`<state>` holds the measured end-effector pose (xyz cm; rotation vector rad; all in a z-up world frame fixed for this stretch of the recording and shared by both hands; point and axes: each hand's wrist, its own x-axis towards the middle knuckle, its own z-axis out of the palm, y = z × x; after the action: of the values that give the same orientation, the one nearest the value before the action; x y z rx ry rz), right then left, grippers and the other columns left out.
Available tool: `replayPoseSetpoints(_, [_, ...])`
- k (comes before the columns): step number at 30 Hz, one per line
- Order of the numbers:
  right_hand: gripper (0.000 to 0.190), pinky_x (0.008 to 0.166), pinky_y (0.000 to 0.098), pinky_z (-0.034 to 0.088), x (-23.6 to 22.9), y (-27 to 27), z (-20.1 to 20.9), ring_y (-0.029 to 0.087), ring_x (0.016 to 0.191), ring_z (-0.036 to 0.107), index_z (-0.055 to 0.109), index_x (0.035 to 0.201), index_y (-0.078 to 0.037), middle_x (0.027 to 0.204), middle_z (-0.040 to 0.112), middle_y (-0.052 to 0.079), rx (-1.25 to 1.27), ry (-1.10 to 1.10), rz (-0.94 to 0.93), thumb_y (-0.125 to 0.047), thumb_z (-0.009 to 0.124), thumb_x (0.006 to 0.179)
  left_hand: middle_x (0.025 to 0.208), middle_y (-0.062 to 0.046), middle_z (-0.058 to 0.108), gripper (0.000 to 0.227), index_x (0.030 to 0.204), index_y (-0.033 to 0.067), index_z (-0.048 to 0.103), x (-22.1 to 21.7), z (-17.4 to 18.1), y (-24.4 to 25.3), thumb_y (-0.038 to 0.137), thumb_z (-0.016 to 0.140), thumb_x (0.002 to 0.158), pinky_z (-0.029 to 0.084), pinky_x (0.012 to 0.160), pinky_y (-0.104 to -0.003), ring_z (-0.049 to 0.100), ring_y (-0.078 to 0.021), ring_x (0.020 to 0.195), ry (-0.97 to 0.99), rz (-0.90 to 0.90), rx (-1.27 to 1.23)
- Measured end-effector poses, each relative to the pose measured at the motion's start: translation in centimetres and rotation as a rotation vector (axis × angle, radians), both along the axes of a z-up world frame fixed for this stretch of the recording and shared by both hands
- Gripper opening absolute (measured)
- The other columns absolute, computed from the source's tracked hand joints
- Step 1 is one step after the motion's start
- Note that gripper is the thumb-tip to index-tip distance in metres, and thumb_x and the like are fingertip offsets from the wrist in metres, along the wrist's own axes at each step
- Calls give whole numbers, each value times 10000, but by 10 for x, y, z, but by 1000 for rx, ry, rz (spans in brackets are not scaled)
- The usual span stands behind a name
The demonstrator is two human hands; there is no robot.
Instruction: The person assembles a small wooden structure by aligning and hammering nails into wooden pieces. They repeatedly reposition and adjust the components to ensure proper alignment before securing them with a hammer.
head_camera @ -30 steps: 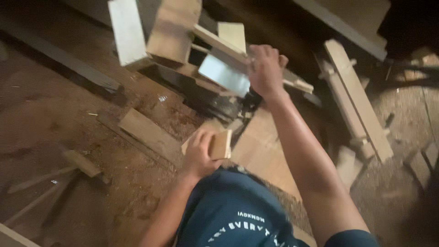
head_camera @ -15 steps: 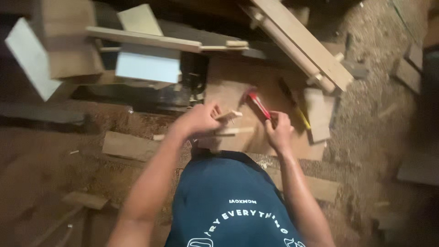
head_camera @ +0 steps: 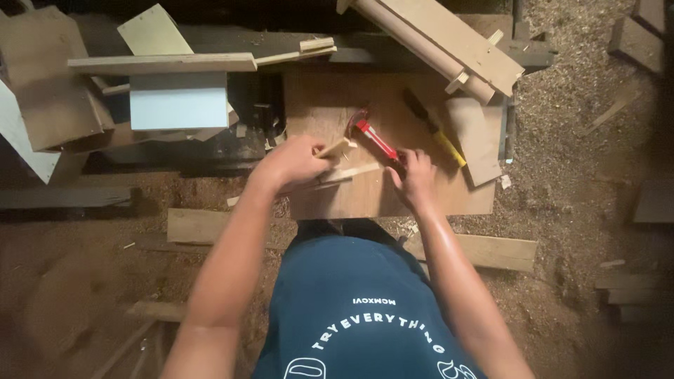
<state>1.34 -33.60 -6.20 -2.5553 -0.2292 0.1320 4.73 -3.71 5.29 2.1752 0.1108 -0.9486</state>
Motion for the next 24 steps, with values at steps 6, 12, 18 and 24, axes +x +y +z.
replayPoseSetpoints(6, [347, 745, 434, 537, 2, -20, -16, 340, 878, 676, 597, 1179, -43, 1027, 668, 173, 85, 141, -65, -240, 744, 934, 998, -55, 803, 431, 1101, 181, 806, 7, -25, 16, 526, 719, 857, 555, 816, -364, 733, -182, 857, 65, 58, -86])
replayPoseSetpoints(12, [272, 545, 292, 426, -20, -48, -25, 114, 627, 532, 639, 974, -35, 716, 579, -12, 489, 332, -355, -301, 693, 990, 1014, -87, 767, 558, 1226, 149, 709, 20, -54, 3, 571, 705, 862, 565, 711, -361, 723, -183, 847, 45, -56, -164])
replayPoseSetpoints(18, [405, 403, 251, 299, -56, -76, -14, 49, 454, 413, 535, 732, -109, 587, 475, -56, 661, 525, -506, -357, 655, 1029, 1012, -181, 757, 573, 1256, 54, 640, 23, -74, -21, 475, 731, 878, 591, 775, -420, 764, -275, 865, -52, 86, -54])
replayPoseSetpoints(24, [363, 409, 237, 269, -89, -69, -15, 29, 473, 367, 534, 752, -147, 612, 439, -81, 857, 677, -533, -353, 597, 1045, 1146, -284, 673, 571, 1291, 27, 578, 26, -93, -40, 448, 730, 938, 514, 904, -518, 637, -441, 1082, -315, -13, 195])
